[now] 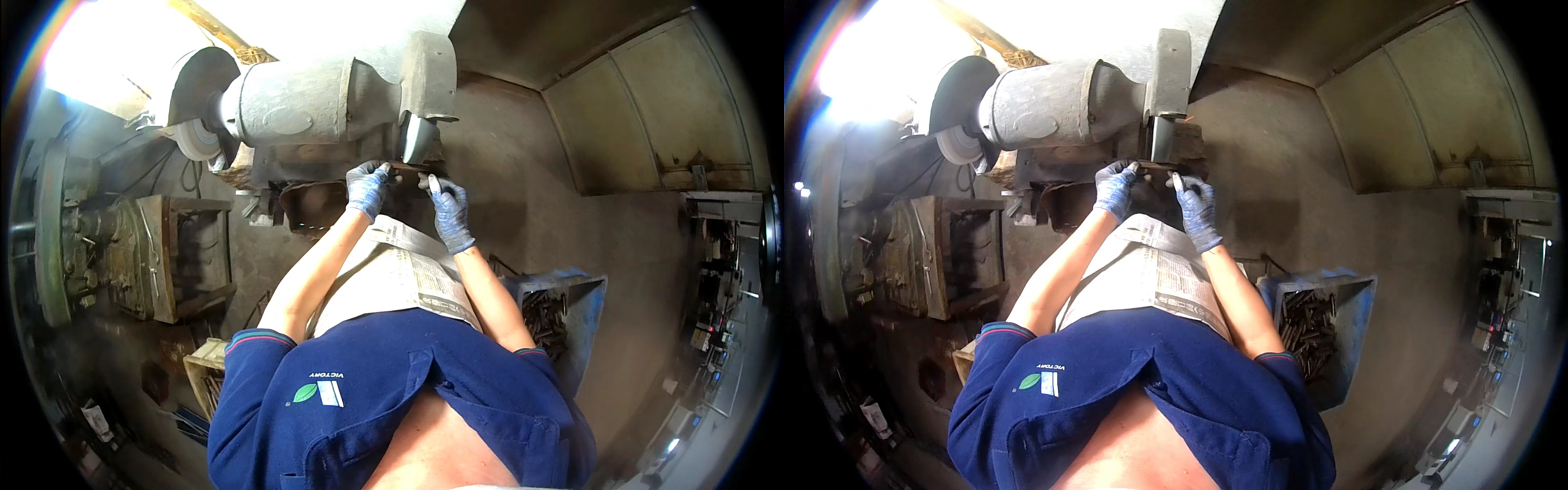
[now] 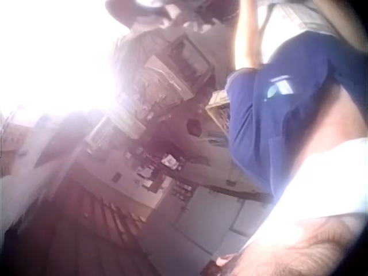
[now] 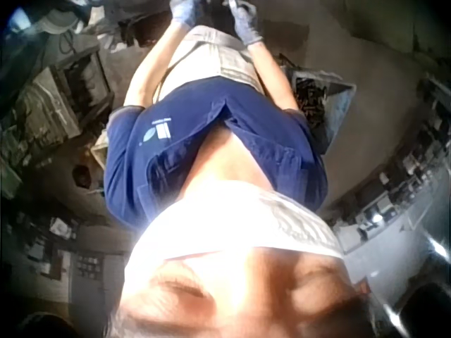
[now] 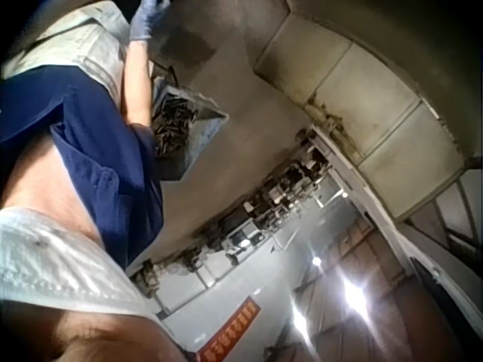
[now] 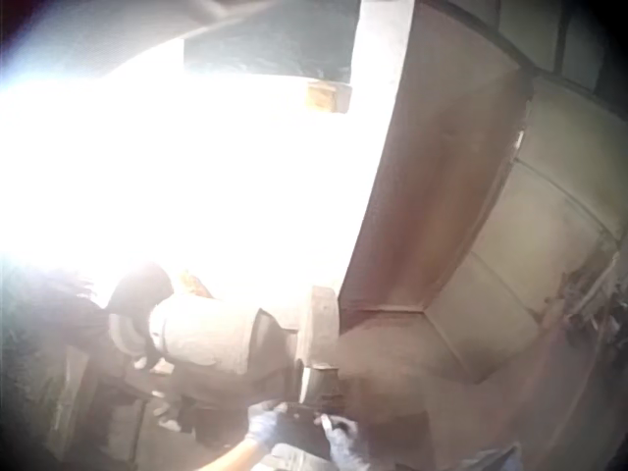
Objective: The person holds a metal tube with both hands and presses its end against a rotating bench grinder to smooth the edges. The person then removes the tube, checks the end, and places the tube into a bin containing other metal parts before picking up a new tube to repeat the process.
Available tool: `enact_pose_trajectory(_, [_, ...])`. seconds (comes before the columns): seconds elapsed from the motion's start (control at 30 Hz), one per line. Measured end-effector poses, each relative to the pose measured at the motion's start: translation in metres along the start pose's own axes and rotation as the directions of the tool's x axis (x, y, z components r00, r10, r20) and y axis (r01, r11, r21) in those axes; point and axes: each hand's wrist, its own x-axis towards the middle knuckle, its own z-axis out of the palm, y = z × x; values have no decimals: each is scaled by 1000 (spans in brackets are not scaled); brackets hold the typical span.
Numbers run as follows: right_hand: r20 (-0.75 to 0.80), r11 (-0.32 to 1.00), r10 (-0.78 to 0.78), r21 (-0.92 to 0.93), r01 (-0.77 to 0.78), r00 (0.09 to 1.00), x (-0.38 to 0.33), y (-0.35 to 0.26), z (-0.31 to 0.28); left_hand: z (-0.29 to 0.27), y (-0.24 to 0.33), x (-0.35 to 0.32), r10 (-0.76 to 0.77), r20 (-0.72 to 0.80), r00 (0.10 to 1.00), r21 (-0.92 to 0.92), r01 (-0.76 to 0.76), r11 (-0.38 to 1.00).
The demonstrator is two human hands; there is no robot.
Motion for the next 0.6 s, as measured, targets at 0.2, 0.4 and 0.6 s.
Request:
enact_pose_trajectory(0.2, [38,998,-30,-57,32,999,0,7,20,-20,18,-3,5,-45,999,-20,-6,1000])
enact_pose_trajectory(0.4, [105,1000,11,-25,-8,994,3,17,25,-36,15,1,88,22,996,-40,-87,995])
enact_pose_trajectory(0.6, [294,863,-269,-349,365,917,-20,-1,25,-64,5,-19,170,140,975,-63,-162,985])
